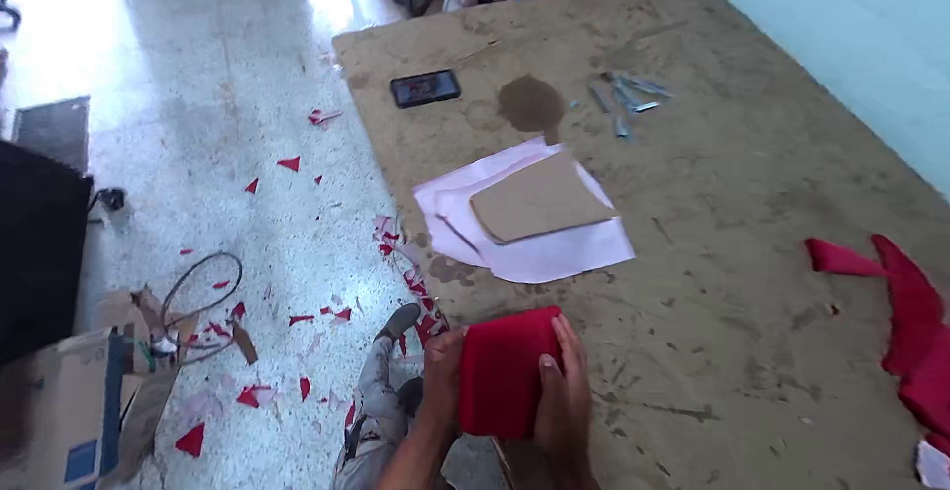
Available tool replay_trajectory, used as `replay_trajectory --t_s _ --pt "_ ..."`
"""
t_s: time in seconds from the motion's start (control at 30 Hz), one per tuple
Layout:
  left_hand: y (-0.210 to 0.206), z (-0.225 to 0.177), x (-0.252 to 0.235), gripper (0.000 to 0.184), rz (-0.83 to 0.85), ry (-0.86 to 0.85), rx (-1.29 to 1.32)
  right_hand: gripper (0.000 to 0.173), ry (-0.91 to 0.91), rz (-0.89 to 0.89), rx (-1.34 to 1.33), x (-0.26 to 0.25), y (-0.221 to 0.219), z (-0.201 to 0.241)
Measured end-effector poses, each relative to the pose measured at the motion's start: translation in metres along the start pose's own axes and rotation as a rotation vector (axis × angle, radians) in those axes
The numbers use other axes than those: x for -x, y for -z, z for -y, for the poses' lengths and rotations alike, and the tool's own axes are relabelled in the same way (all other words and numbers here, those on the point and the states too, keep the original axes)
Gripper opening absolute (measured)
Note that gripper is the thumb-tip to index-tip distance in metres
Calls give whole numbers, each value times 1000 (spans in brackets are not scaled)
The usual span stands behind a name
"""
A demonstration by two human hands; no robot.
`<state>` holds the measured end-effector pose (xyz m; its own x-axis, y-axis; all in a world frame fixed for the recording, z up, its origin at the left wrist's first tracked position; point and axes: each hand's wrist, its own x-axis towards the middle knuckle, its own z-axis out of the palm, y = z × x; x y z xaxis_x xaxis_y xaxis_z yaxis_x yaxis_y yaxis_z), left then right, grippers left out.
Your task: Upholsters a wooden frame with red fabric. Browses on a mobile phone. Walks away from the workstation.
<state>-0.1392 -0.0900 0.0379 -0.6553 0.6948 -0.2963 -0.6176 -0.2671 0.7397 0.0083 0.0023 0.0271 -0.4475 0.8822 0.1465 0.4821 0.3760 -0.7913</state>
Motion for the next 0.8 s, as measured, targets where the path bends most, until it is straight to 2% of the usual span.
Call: replay_trajectory --t_s 0.1,0.17,0.23,0.27,0.33,0.37,0.43,0.5,0.57,0.67,0.73,0.8 --pt "-74 -3 17 38 56 46 -25 68 -5 -68 -31 8 32 27" --pt "-117 5 27 37 205 63 -43 74 -32 -200 -186 11 53 44" --pt "-157 14 38 36 458 4 -195 84 -131 -390 -582 21 79 61" --pt "-175 20 47 40 622 -33 -302 84 -188 -540 -830 30 90 68" --pt "-204 39 64 47 964 -103 -491 66 -292 -885 -1269 45 112 71" --pt "-211 53 72 48 1111 -131 -580 61 -297 -987 -1444 53 122 63" --pt "-212 88 83 50 1344 -180 -743 68 -222 -1090 -1642 77 130 36" --pt "-202 123 87 49 1533 -262 -855 78 -71 -1088 -1687 107 132 5" --pt "-188 153 95 48 1683 -356 -967 84 -32 -1150 -1684 139 125 -16" --pt "-159 177 101 49 1846 -577 -1090 93 -205 -1218 -1613 187 111 -20" --pt "-135 185 101 45 1926 -754 -1101 97 -430 -1149 -1519 222 104 -17" --pt "-121 193 101 41 1973 -898 -1106 81 -615 -1111 -1292 255 109 -18"
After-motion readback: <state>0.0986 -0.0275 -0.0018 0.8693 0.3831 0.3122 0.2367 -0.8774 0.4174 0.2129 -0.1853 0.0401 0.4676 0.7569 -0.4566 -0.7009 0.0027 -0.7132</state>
